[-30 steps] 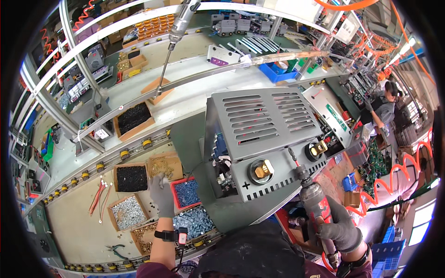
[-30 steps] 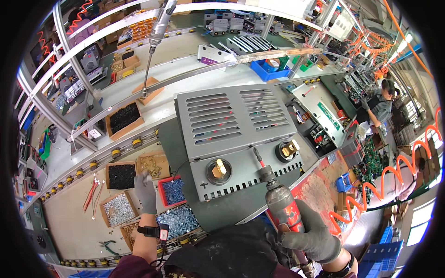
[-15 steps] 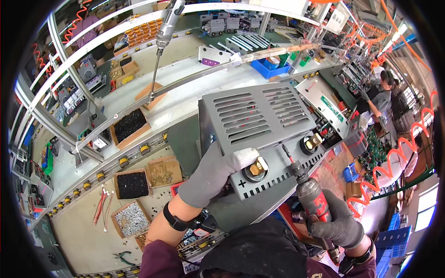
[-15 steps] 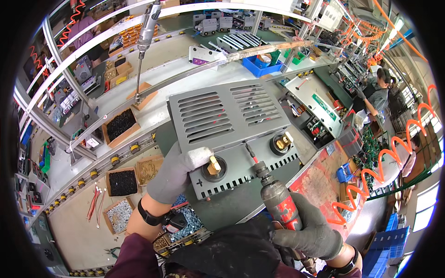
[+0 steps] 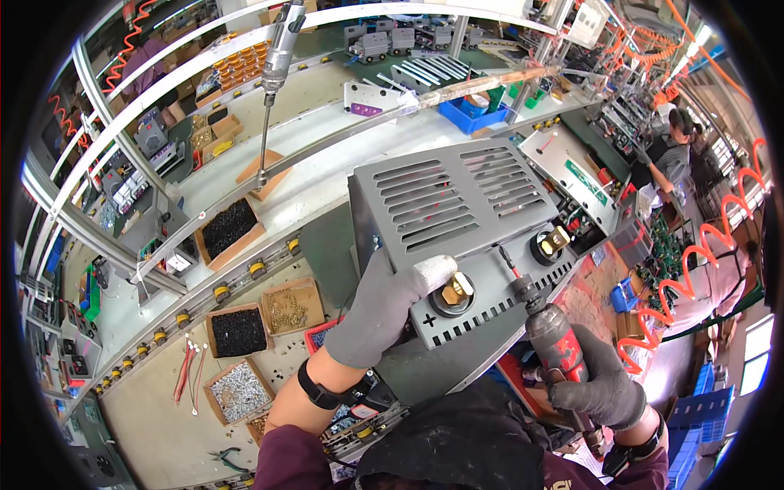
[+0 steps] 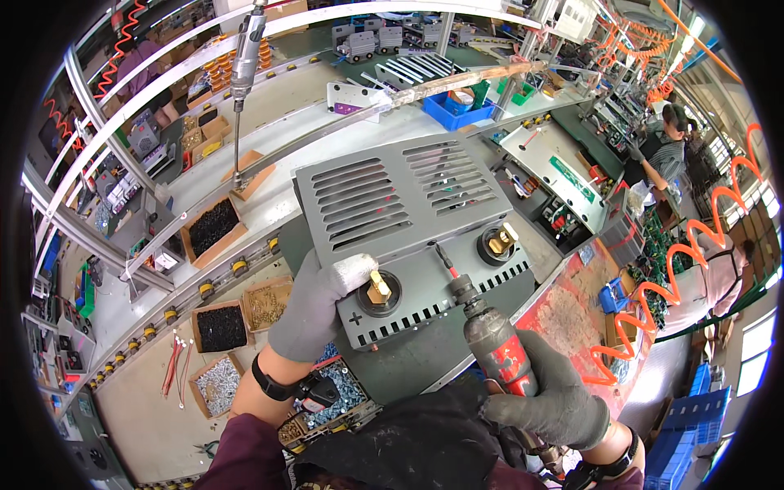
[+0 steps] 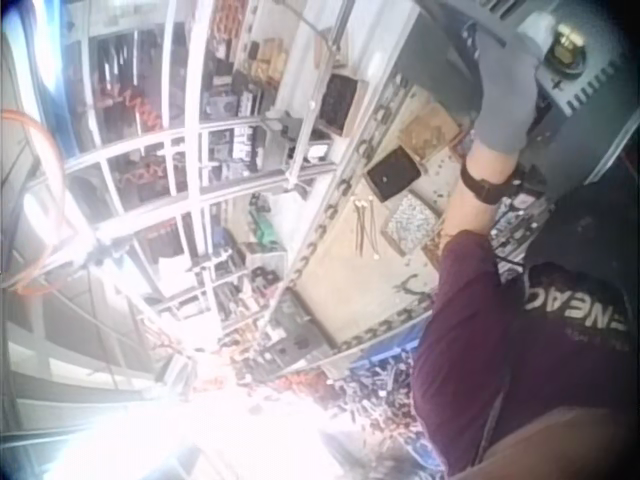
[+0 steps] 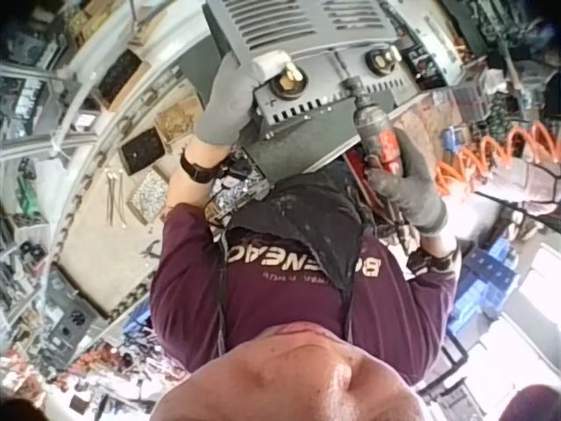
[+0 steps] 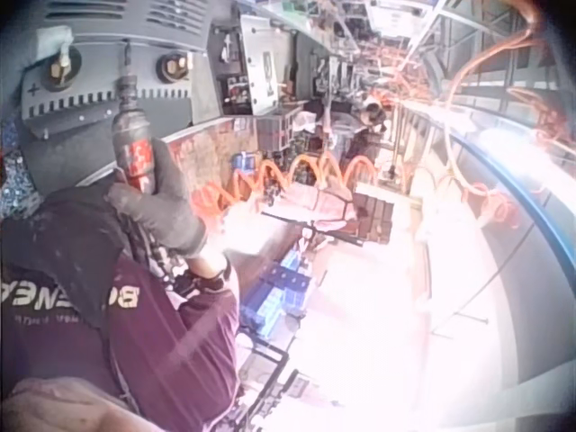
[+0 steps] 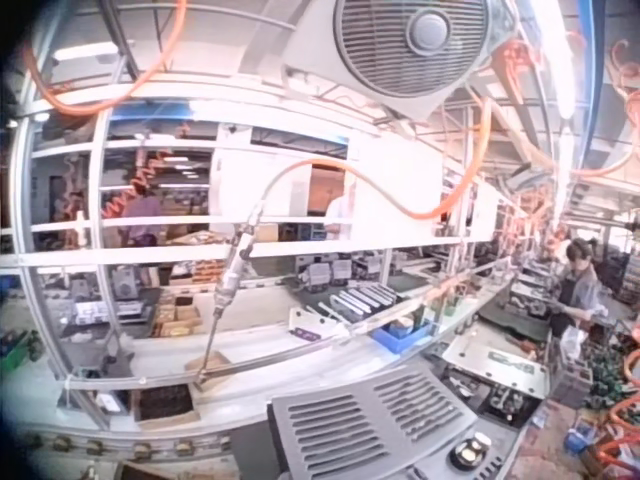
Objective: Assembling the internal and external components of a welding machine on a production line.
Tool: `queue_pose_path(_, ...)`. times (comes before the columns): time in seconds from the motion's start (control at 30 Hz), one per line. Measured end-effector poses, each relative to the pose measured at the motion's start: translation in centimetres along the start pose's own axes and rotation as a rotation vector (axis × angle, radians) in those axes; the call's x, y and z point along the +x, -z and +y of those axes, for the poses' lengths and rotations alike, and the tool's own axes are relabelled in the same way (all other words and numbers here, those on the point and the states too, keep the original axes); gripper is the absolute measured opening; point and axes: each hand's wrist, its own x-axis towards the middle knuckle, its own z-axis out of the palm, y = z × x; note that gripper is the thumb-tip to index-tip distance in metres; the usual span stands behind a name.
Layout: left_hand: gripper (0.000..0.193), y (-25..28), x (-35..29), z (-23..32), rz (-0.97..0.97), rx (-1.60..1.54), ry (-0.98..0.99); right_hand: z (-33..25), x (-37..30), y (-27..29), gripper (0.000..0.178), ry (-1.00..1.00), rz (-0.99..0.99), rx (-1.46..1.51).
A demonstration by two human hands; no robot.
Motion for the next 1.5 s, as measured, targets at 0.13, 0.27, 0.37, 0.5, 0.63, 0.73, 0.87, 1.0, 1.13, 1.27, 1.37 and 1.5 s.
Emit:
queue_pose_path(0.13, 0.043, -0.1, 0.0, 0.3, 0.001, 0.037, -0.004, -0.1, 0.1, 0.1, 0.078, 0.034, 0.000, -0.036)
queue_pose_path(0.27, 0.044, 0.0, 0.0, 0.3, -0.007, 0.017, -0.012, -0.5, 0.1, 0.1, 0.076, -0.009, -0.017, -0.057)
queue_pose_path(0.37, 0.043, 0.0, 0.0, 0.2, 0.013, 0.024, 0.005, -0.8, 0.0, -0.1, 0.075, -0.012, -0.014, -0.063)
queue_pose_path(0.5, 0.043, 0.1, 0.0, 0.0, 0.000, 0.000, 0.003, -1.5, -0.2, -0.1, 0.072, -0.025, -0.002, -0.042)
queue_pose_path(0.63, 0.042, -0.1, -0.1, -0.3, 0.023, -0.003, -0.005, -2.2, 0.2, 0.2, 0.069, -0.275, -0.068, 0.245)
queue_pose_path(0.73, 0.041, -0.4, -0.2, -0.5, 0.075, -0.025, -0.004, -1.8, 0.4, -0.6, 0.064, -0.151, -0.067, 0.144)
queue_pose_path(0.87, 0.039, -0.4, -0.2, -0.2, 0.064, 0.017, -0.013, -1.5, 0.1, -1.1, 0.070, -0.162, -0.016, 0.208)
queue_pose_path(1.0, 0.038, -1.0, -0.4, 0.0, 0.142, 0.029, -0.015, -1.4, -0.6, -0.1, 0.064, -0.110, -0.049, 0.108)
queue_pose_path(1.13, 0.045, -1.8, -1.0, -0.7, 0.174, -0.145, -0.110, 1.2, -2.8, 4.2, 0.069, 0.050, 0.023, 0.079)
queue_pose_path(1.27, 0.037, -2.4, -3.6, -1.6, 0.290, 0.079, -0.075, 10.4, -1.9, 15.1, 0.053, 0.168, 0.042, 0.225)
queue_pose_path(1.37, 0.057, -4.1, -7.5, -2.1, 0.371, 0.408, 0.097, 22.1, 3.8, 24.2, 0.043, -0.117, 0.231, 0.046)
queue_pose_path(1.5, 0.081, -9.8, -12.0, -3.4, 0.551, 0.111, 0.019, 38.1, 11.7, 30.7, 0.036, -0.177, 0.477, -0.429)
